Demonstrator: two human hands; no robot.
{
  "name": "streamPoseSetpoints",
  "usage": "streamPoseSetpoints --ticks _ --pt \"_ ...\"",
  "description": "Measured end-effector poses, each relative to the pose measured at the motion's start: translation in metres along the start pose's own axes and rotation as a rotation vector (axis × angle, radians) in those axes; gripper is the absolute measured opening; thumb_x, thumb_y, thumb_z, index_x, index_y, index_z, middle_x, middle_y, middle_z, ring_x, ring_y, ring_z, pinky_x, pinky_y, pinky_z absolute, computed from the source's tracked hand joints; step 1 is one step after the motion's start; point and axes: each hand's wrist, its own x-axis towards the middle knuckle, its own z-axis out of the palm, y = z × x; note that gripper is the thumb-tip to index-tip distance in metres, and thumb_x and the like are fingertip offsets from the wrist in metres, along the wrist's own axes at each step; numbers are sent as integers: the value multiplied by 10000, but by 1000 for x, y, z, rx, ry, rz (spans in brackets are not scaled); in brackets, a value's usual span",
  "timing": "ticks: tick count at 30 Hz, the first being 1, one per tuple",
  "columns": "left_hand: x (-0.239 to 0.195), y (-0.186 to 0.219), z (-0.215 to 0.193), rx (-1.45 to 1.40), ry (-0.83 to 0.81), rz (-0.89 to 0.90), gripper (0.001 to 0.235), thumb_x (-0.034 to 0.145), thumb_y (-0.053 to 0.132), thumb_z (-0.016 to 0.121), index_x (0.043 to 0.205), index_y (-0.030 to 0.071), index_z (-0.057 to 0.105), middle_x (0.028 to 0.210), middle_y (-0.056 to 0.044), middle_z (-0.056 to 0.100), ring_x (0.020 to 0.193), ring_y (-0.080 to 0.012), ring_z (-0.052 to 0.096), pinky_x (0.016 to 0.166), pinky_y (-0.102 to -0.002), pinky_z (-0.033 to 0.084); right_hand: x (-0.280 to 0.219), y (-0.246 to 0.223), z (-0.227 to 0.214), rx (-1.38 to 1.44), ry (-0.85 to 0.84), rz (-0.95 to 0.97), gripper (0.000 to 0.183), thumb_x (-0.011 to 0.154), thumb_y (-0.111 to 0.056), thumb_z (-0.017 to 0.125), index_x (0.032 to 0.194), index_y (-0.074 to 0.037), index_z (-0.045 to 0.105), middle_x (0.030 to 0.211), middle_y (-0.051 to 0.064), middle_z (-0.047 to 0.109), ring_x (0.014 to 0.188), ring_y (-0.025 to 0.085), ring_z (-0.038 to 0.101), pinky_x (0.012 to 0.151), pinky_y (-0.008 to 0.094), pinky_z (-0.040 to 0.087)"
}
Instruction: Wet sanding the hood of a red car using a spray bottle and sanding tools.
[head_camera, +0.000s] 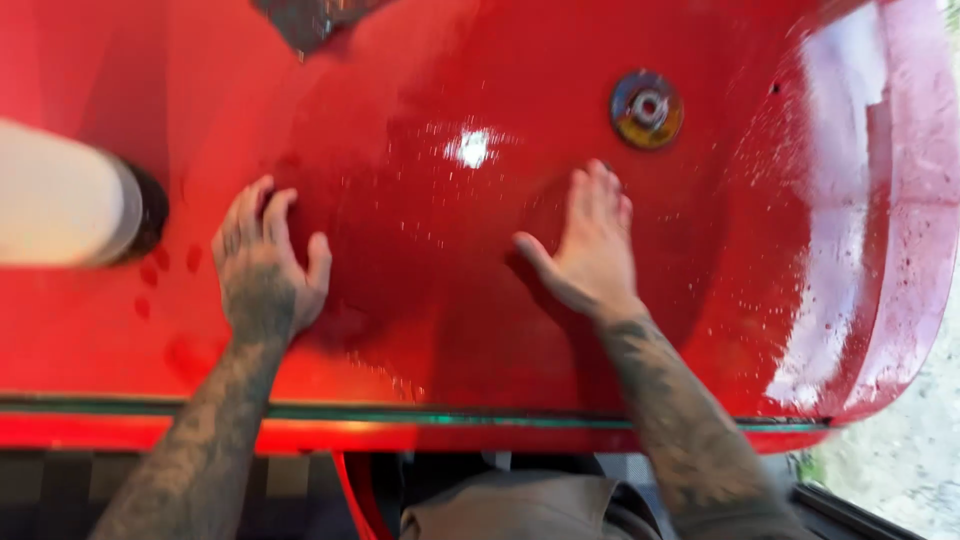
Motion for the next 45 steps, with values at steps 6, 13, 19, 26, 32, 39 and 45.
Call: streamPoseSetpoints --ticks 6,13,19,26,32,39,45 --pt "23 -6 4 -51 47 119 558 957 282 644 1452 52 530 1570 -167 463 1487 -351 404 1203 -531 305 -10 7 14 -206 -42 -300 1173 797 -812 526 1545 47 245 1621 269 183 1521 420 141 1202 565 109" --pt "22 -7 2 -36 60 82 555 946 281 656 1437 50 541 1564 -169 471 1471 -363 415 1187 -535 319 0 -3 17 -121 8 -259 1187 859 -805 472 1581 101 217 1666 284 177 1551 429 152 1263 525 94" --pt "8 -5 1 -63 83 80 540 954 274 656 1427 42 538 1569 -181 471 1471 -378 420 1198 -522 338 9 -29 19 -63 -1 -214 1159 899 -805 474 1590 92 226 1686 276 167 1586 428 145 1266 533 93" --pt "5 0 -3 -59 45 37 543 951 277 669 1424 42 542 1563 -183 471 1465 -376 421 1192 -526 331 48 -30 25 -64 31 -87 1119 943 -773 475 1614 79 203 1716 286 120 1610 419 92 1301 531 65" --pt "18 -4 1 -11 55 21 573 906 289 668 1412 53 539 1541 -155 476 1464 -340 412 1188 -526 304 37 2 8 -91 -14 -74 1092 931 -737 476 1603 74 187 1709 266 114 1585 410 106 1252 557 64" --pt "18 -7 1 -69 34 55 554 948 290 641 1433 43 538 1566 -159 463 1485 -339 393 1217 -514 283 18 -22 14 -112 -110 -336 1178 803 -803 492 1560 53 202 1634 241 143 1512 396 140 1193 529 112" --pt "17 -6 -3 -89 42 18 534 947 274 650 1410 36 531 1560 -166 465 1487 -348 395 1214 -509 303 9 -73 18 -421 -50 -229 1140 965 -771 458 1596 143 202 1691 307 150 1567 428 170 1286 533 148"
